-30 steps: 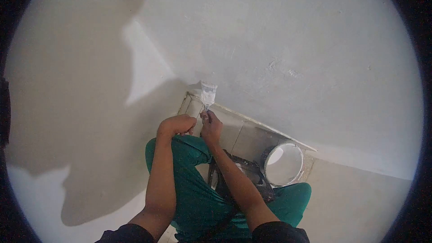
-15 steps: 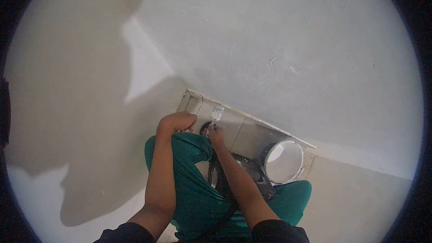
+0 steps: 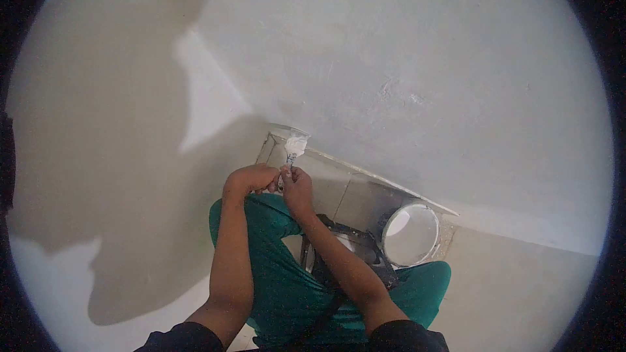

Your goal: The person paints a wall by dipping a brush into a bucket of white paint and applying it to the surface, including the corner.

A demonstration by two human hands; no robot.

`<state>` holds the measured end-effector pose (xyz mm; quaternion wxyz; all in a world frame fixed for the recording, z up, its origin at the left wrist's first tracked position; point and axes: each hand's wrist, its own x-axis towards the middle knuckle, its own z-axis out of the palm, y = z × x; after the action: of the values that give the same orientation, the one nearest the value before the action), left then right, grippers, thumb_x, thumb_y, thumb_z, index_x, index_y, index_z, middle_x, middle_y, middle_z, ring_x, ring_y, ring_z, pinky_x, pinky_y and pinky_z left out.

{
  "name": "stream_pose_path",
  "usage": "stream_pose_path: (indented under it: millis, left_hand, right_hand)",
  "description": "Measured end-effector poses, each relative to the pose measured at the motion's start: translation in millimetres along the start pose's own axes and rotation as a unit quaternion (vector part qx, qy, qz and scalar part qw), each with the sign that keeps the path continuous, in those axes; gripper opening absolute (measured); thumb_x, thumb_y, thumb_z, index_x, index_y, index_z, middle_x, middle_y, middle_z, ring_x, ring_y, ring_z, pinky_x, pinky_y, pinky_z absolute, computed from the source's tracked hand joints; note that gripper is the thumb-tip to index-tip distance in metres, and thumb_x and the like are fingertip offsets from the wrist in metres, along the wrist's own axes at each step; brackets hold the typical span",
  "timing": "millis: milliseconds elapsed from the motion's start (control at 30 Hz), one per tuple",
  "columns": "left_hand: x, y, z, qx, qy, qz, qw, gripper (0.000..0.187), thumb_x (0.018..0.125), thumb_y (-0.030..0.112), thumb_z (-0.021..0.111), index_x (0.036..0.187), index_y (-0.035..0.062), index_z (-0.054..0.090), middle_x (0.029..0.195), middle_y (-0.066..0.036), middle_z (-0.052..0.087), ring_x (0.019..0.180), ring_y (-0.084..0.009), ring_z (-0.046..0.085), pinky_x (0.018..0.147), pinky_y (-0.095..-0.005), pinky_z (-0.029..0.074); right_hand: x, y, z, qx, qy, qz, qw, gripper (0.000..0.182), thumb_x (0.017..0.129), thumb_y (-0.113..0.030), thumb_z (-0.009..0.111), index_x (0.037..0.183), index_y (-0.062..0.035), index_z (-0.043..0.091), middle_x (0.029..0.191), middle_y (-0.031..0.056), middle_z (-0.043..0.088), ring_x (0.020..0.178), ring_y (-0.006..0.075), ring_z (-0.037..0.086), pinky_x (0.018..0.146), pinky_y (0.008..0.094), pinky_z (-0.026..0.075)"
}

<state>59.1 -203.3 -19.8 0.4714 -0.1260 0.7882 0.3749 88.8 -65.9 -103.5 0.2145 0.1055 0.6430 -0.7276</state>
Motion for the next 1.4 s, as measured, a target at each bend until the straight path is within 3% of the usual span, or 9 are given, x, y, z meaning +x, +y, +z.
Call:
stream_pose_path:
  millis: [233,533,733,833,933,1033,1133,1333,1400]
  left_hand:
    - [-22.9,1.1,-5.1,-0.015,0.034,-0.021,0.999,0.044,0.082,0.030,0.037,0.084,-0.0054,0.064,0.085,-0.016,0.066,0.059,-0.0241,0.056,0.060,-0.0387,0.046]
    - [-12.2,-7.3,0.5,-0.004,0.004,0.011,1.000,0.045,0.082,0.032,0.038,0.085,-0.0046,0.064,0.086,-0.015,0.065,0.059,-0.0224,0.055,0.060,-0.0374,0.045]
    - [-41.0,10.4,-4.2,-0.023,0.028,-0.028,0.999,0.041,0.080,0.029,0.039,0.084,-0.0029,0.064,0.084,-0.016,0.065,0.059,-0.0214,0.054,0.060,-0.0366,0.045]
    - [-16.0,-4.3,-0.8,-0.041,0.019,-0.020,0.999,0.040,0.079,0.028,0.039,0.083,-0.0027,0.065,0.080,-0.016,0.065,0.058,-0.0217,0.054,0.059,-0.0371,0.044]
    - [-8.2,-10.8,3.6,-0.017,0.017,0.006,1.000,0.040,0.080,0.031,0.041,0.079,-0.0020,0.064,0.072,-0.014,0.062,0.054,-0.0207,0.052,0.054,-0.0366,0.042]
    - [-10.2,-17.5,10.4,-0.019,-0.028,0.086,0.996,0.039,0.082,0.032,0.043,0.070,-0.0004,0.060,0.064,-0.010,0.057,0.051,-0.0173,0.048,0.049,-0.0331,0.038]
    - [-39.1,-8.0,13.6,-0.155,-0.106,0.200,0.962,0.037,0.085,0.030,0.045,0.065,0.0010,0.056,0.059,-0.006,0.052,0.050,-0.0135,0.045,0.047,-0.0285,0.036]
    - [-49.8,2.1,6.5,-0.212,-0.210,0.305,0.904,0.026,0.084,0.018,0.046,0.063,0.0030,0.047,0.061,-0.002,0.047,0.052,-0.0091,0.043,0.049,-0.0243,0.036]
    - [-51.1,15.0,7.4,-0.173,-0.166,0.328,0.914,0.024,0.084,0.017,0.046,0.064,0.0034,0.049,0.064,-0.002,0.048,0.053,-0.0095,0.044,0.050,-0.0249,0.037]
  right_hand:
    - [-55.9,-62.0,17.9,0.046,-0.001,-0.007,0.999,0.019,0.098,-0.019,0.044,0.102,-0.0015,0.047,0.075,-0.0001,0.048,0.058,0.0051,0.043,0.048,0.0214,0.038]
    - [-78.3,-85.7,23.3,-0.055,0.001,-0.214,0.975,0.022,0.099,-0.024,0.041,0.101,-0.0025,0.045,0.069,-0.0023,0.043,0.056,0.0039,0.040,0.048,0.0214,0.035]
    - [-28.9,-48.9,12.0,-0.180,0.041,-0.204,0.961,0.024,0.099,-0.024,0.040,0.101,-0.0006,0.046,0.062,0.0020,0.047,0.054,0.0089,0.047,0.048,0.0272,0.039]
    - [-17.1,-22.8,6.1,-0.203,0.026,-0.158,0.966,0.019,0.097,-0.017,0.041,0.100,0.0009,0.044,0.066,0.0188,0.054,0.058,0.0321,0.055,0.053,0.0404,0.041]
    - [-17.9,-6.9,4.6,-0.256,0.027,-0.131,0.957,0.019,0.096,-0.019,0.043,0.099,0.0001,0.045,0.064,0.0123,0.052,0.055,0.0229,0.052,0.052,0.0375,0.043]
    - [-24.6,-1.8,4.9,-0.261,0.022,-0.170,0.950,0.020,0.095,-0.019,0.045,0.098,0.0003,0.044,0.066,0.0173,0.054,0.056,0.0304,0.053,0.054,0.0412,0.042]
    - [-29.2,-25.3,10.2,-0.239,-0.025,-0.287,0.927,0.021,0.094,-0.021,0.048,0.098,-0.0008,0.044,0.066,0.0169,0.053,0.057,0.0318,0.054,0.053,0.0407,0.041]
    - [20.2,-33.1,29.2,-0.282,0.013,-0.181,0.942,0.022,0.094,-0.025,0.047,0.100,-0.0038,0.044,0.069,0.0148,0.053,0.059,0.0310,0.055,0.053,0.0413,0.040]
    - [28.2,-16.2,29.4,-0.286,-0.004,-0.170,0.943,0.022,0.093,-0.024,0.048,0.102,-0.0044,0.043,0.070,0.0176,0.053,0.059,0.0317,0.052,0.054,0.0403,0.041]
